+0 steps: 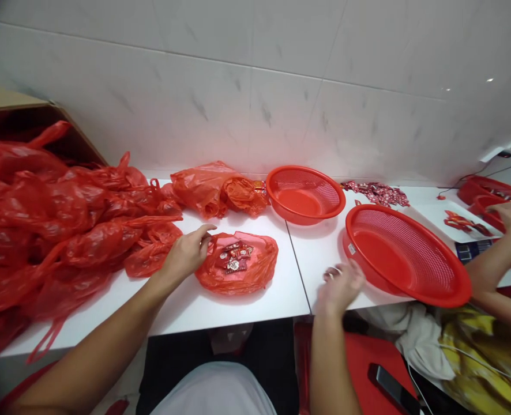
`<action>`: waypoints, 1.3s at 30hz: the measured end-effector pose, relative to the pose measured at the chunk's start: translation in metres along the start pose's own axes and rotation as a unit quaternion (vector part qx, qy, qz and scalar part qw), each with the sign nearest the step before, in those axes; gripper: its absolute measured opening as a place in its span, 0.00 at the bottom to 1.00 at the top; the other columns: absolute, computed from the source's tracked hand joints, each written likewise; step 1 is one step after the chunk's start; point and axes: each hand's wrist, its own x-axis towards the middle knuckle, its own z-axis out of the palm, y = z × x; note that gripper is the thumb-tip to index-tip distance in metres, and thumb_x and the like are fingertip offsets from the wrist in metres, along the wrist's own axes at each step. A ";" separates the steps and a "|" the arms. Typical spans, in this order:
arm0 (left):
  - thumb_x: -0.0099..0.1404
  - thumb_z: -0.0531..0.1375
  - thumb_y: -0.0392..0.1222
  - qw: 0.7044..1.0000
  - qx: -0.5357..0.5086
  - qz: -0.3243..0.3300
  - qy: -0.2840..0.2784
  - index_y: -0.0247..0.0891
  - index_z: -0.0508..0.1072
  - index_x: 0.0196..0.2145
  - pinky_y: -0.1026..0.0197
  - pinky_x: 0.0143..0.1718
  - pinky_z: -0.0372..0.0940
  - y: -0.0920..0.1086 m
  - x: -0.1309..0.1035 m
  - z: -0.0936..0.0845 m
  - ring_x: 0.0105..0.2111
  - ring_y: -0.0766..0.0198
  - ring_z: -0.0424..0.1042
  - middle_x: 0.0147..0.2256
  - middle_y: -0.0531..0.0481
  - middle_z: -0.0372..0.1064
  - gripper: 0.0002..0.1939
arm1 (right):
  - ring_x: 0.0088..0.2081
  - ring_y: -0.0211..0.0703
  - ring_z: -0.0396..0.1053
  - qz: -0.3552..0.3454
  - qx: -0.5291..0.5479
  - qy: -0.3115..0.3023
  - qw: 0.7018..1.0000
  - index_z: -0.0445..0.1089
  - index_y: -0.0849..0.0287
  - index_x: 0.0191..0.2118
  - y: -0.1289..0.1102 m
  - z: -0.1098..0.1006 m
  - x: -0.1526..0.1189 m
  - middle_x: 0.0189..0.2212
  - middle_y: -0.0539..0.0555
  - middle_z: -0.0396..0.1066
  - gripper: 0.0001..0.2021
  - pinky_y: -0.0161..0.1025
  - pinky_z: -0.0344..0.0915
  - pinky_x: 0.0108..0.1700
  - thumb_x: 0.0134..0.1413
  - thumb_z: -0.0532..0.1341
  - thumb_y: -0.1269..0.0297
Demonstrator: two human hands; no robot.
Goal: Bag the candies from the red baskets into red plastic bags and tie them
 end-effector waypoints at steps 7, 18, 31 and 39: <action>0.68 0.48 0.28 0.995 -0.014 0.075 -0.063 0.45 0.78 0.53 0.60 0.39 0.67 -0.005 -0.008 0.002 0.41 0.57 0.75 0.46 0.46 0.73 0.26 | 0.40 0.45 0.74 -0.269 -0.543 -0.450 0.656 0.80 0.56 0.45 -0.005 0.114 -0.061 0.52 0.59 0.75 0.12 0.39 0.67 0.44 0.65 0.59 0.61; 0.61 0.52 0.21 0.975 0.074 0.143 -0.153 0.55 0.79 0.55 0.51 0.50 0.69 -0.027 -0.027 0.005 0.43 0.55 0.78 0.71 0.49 0.55 0.36 | 0.36 0.45 0.73 -0.260 -0.581 -0.467 0.613 0.78 0.61 0.33 -0.018 0.102 -0.030 0.33 0.57 0.77 0.12 0.37 0.62 0.40 0.54 0.57 0.79; 0.67 0.63 0.47 0.957 -0.284 0.056 0.028 0.39 0.70 0.35 0.53 0.50 0.69 -0.021 0.011 -0.049 0.49 0.54 0.76 0.51 0.42 0.77 0.09 | 0.44 0.43 0.77 -0.232 -0.108 -0.330 0.909 0.81 0.55 0.48 -0.094 0.082 -0.029 0.56 0.59 0.73 0.18 0.43 0.76 0.46 0.50 0.73 0.60; 0.64 0.68 0.59 0.883 -0.447 -0.004 0.146 0.37 0.75 0.37 0.63 0.39 0.66 -0.003 0.023 -0.073 0.37 0.62 0.73 0.37 0.47 0.76 0.20 | 0.43 0.47 0.76 -0.121 -0.039 -0.349 0.929 0.69 0.58 0.26 -0.103 0.076 -0.023 0.42 0.58 0.80 0.15 0.43 0.72 0.47 0.52 0.71 0.56</action>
